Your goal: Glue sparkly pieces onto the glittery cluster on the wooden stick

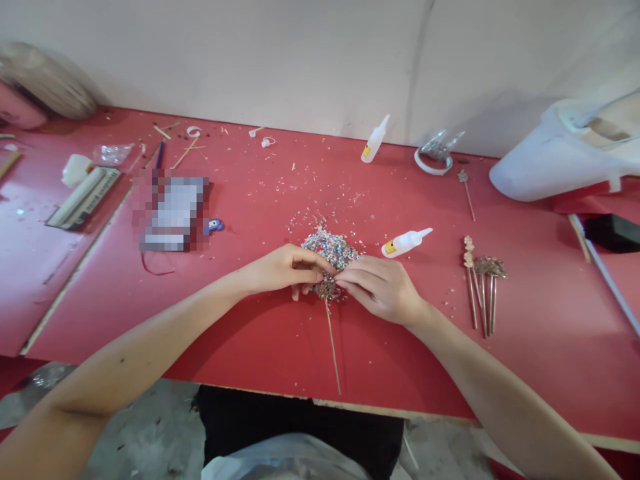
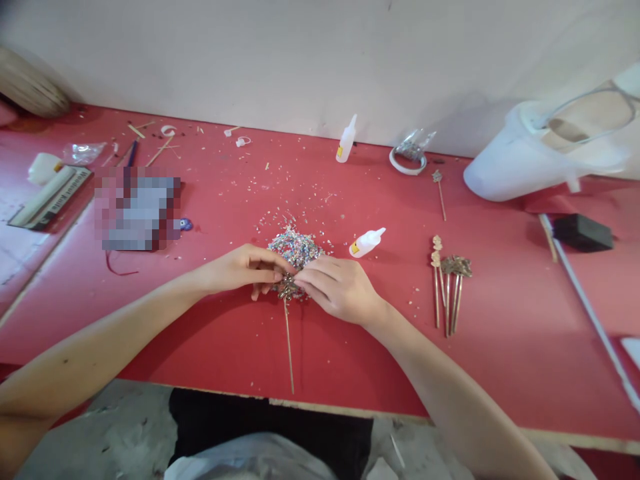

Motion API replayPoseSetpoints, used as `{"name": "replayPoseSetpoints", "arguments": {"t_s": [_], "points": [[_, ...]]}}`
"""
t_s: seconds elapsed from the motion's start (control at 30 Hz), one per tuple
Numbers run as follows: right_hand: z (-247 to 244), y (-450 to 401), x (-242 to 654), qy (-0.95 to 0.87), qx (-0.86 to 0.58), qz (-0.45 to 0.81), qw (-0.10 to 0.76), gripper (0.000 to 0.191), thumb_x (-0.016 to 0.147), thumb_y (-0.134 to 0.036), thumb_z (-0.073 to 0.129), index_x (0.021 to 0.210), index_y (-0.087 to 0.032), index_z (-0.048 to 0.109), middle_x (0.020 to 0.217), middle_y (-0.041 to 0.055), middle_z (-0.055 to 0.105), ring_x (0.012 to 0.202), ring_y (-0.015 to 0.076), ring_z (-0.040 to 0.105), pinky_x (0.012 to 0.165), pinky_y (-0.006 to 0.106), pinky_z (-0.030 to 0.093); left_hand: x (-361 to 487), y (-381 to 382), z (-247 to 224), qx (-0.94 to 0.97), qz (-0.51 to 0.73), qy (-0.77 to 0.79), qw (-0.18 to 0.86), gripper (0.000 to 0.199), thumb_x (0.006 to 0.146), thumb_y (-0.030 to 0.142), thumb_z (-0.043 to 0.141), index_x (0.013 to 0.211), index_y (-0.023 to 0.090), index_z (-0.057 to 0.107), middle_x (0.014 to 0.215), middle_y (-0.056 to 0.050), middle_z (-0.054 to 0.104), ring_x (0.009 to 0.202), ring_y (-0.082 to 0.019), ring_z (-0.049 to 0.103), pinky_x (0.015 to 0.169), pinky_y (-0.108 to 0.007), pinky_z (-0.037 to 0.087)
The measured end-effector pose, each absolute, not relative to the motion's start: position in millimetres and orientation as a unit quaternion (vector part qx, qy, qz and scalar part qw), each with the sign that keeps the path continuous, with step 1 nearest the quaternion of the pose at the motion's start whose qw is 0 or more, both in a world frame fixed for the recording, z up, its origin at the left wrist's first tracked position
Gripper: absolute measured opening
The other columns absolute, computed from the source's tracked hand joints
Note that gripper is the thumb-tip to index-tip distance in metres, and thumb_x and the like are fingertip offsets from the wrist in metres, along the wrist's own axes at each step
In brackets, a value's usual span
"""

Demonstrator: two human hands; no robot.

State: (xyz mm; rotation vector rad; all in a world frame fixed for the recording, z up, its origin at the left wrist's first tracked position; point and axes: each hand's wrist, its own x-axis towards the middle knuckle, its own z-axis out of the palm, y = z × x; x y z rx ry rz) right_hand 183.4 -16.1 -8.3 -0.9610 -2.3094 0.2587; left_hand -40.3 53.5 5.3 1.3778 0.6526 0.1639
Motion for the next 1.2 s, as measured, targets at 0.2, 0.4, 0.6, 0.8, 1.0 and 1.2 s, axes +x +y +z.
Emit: {"name": "replayPoseSetpoints", "arguments": {"t_s": [0.2,0.4,0.6,0.8,1.0,1.2], "points": [[-6.3,-18.3,177.9,-0.821,-0.422,0.21,0.323,0.011,0.09,-0.018,0.052,0.086,-0.017,0.062,0.075,0.0035,0.062,0.068,0.0129,0.056,0.063,0.026,0.047,-38.6,52.4,4.8,0.637,0.086,0.301,0.705,0.028,0.086,0.02,0.057,0.112,0.016,0.067,0.061,0.002,0.059,0.05,-0.007,0.058,0.047,-0.016,0.054],[-4.7,-21.4,173.2,-0.783,-0.474,0.251,0.315,0.014,0.091,-0.022,0.051,0.082,-0.018,0.061,0.072,0.0011,0.06,0.06,0.0101,0.052,0.056,0.023,0.042,-38.4,52.1,1.4,0.647,0.087,0.311,0.69,0.028,0.087,0.022,0.055,0.111,0.015,0.066,0.058,0.002,0.058,0.048,-0.008,0.057,0.046,-0.016,0.054],[-4.1,-23.7,170.0,-0.762,-0.495,0.269,0.32,0.016,0.091,-0.024,0.05,0.08,-0.018,0.06,0.068,-0.0002,0.058,0.057,0.0099,0.05,0.055,0.022,0.04,-37.9,51.2,1.1,0.661,0.087,0.316,0.675,0.027,0.088,0.022,0.054,0.111,0.016,0.066,0.058,0.002,0.058,0.048,-0.008,0.058,0.046,-0.017,0.054],[-2.5,-24.5,168.0,-0.754,-0.5,0.278,0.323,0.015,0.09,-0.023,0.051,0.079,-0.018,0.06,0.068,-0.0006,0.058,0.058,0.0095,0.05,0.056,0.022,0.04,-39.3,49.8,-0.1,0.685,0.086,0.316,0.651,0.027,0.089,0.024,0.053,0.112,0.016,0.066,0.061,0.002,0.06,0.045,-0.009,0.059,0.046,-0.019,0.053],[0.2,-25.6,165.7,-0.751,-0.508,0.272,0.323,0.016,0.09,-0.024,0.05,0.079,-0.018,0.06,0.068,0.0002,0.058,0.057,0.0103,0.05,0.055,0.023,0.04,-38.6,48.3,1.2,0.703,0.089,0.313,0.633,0.026,0.089,0.024,0.053,0.11,0.015,0.065,0.061,0.002,0.06,0.043,-0.008,0.058,0.046,-0.018,0.051],[-0.2,-25.9,165.4,-0.742,-0.518,0.282,0.32,0.014,0.09,-0.022,0.052,0.079,-0.018,0.06,0.069,-0.0003,0.058,0.058,0.0099,0.05,0.057,0.022,0.04,-37.7,48.2,1.1,0.706,0.088,0.309,0.631,0.026,0.089,0.022,0.052,0.111,0.015,0.064,0.062,0.002,0.059,0.044,-0.007,0.059,0.046,-0.017,0.051]]}}
